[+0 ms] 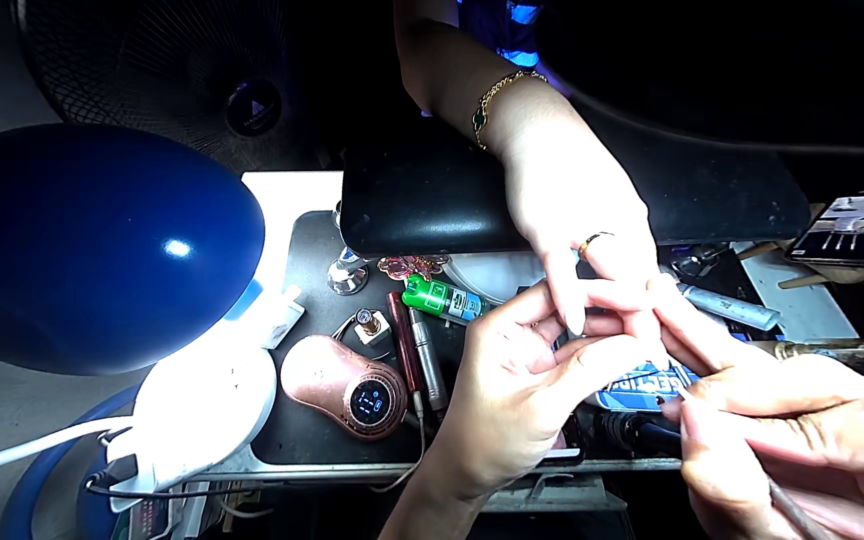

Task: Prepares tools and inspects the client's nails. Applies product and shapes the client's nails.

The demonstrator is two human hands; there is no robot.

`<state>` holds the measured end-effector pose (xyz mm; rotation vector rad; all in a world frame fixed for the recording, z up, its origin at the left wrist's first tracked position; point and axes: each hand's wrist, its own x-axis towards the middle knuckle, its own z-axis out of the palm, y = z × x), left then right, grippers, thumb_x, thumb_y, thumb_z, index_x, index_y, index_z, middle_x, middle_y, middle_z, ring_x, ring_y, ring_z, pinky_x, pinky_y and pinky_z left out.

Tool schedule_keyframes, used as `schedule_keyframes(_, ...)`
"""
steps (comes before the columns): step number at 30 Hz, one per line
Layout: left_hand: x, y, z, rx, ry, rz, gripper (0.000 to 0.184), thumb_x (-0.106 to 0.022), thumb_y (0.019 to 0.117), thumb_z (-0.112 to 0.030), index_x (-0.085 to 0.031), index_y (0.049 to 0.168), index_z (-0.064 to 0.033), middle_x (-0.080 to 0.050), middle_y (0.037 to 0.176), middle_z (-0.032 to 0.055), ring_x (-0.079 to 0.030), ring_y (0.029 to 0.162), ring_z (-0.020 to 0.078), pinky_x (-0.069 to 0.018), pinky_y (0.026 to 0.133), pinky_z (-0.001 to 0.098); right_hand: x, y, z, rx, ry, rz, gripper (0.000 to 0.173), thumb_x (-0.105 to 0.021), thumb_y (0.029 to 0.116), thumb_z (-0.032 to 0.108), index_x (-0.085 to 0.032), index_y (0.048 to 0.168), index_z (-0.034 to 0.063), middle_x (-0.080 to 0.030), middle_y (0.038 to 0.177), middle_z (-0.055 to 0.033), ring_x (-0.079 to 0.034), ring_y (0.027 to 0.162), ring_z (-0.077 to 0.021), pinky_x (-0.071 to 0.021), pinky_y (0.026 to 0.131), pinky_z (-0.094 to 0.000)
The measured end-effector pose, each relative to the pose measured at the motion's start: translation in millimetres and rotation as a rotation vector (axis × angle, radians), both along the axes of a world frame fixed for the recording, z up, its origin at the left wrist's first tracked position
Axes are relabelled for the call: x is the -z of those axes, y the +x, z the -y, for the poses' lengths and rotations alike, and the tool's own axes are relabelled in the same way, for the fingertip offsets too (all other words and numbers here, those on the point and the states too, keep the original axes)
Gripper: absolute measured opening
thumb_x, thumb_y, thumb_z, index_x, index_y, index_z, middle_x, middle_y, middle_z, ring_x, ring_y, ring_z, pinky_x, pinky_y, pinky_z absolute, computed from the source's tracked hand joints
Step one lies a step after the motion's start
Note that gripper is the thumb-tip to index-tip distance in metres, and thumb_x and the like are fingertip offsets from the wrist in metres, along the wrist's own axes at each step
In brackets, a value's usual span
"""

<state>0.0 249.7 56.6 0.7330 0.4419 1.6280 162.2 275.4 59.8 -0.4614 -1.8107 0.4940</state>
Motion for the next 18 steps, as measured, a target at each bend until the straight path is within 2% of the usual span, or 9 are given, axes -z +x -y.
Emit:
schedule_keyframes(8, 0.2, -0.2, 0.8, 0.002, 0.007, 0.003, 0.022, -0.061, 0.0908, 0.015, -0.062, 0.111, 0.0071, -0.071, 0.104, 0.0132, -0.07, 0.092, 0.013, -0.059, 0.086, 0.0291, -1.7, 2.6, -0.6, -0.03, -0.034, -0.008, 0.014, -0.073, 0.0937, 0.02, -0.064, 0.085, 0.0132, -0.074, 0.097, 0.0028, -0.073, 0.11, -0.0188, -0.0628, 0.098, -0.0386)
schedule_keyframes(13, -0.1, -0.8, 0.8, 0.006, 0.005, 0.013, 0.023, -0.061, 0.0903, 0.016, -0.063, 0.111, 0.0068, -0.071, 0.105, 0.0129, -0.07, 0.094, 0.0134, -0.0587, 0.088, 0.0295, -1.3, 4.0, -1.5, -0.045, -0.042, -0.013, 0.01, -0.072, 0.0939, 0.019, -0.066, 0.087, 0.0137, -0.074, 0.098, 0.0039, -0.073, 0.11, -0.0172, -0.063, 0.097, -0.0368)
schedule_keyframes(16, -0.2, -1.2, 1.3, 0.006, -0.001, 0.021, 0.023, -0.061, 0.0897, 0.017, -0.063, 0.11, 0.006, -0.072, 0.104, 0.0128, -0.071, 0.094, 0.0135, -0.0586, 0.088, 0.0295, -0.8, 2.0, -2.3, -0.04, -0.044, -0.032, 0.012, -0.073, 0.0937, 0.02, -0.065, 0.086, 0.0142, -0.072, 0.095, 0.005, -0.073, 0.104, -0.014, -0.0627, 0.096, -0.0356)
schedule_keyframes(18, -0.1, -1.4, 1.4, 0.005, -0.002, 0.019, 0.024, -0.061, 0.0897, 0.017, -0.063, 0.111, 0.006, -0.071, 0.105, 0.0129, -0.071, 0.096, 0.0139, -0.0586, 0.089, 0.0299, -0.9, 1.8, -2.4, -0.053, -0.059, -0.046, 0.013, -0.073, 0.0933, 0.02, -0.065, 0.085, 0.0139, -0.074, 0.097, 0.003, -0.074, 0.107, -0.0178, -0.0639, 0.095, -0.0373)
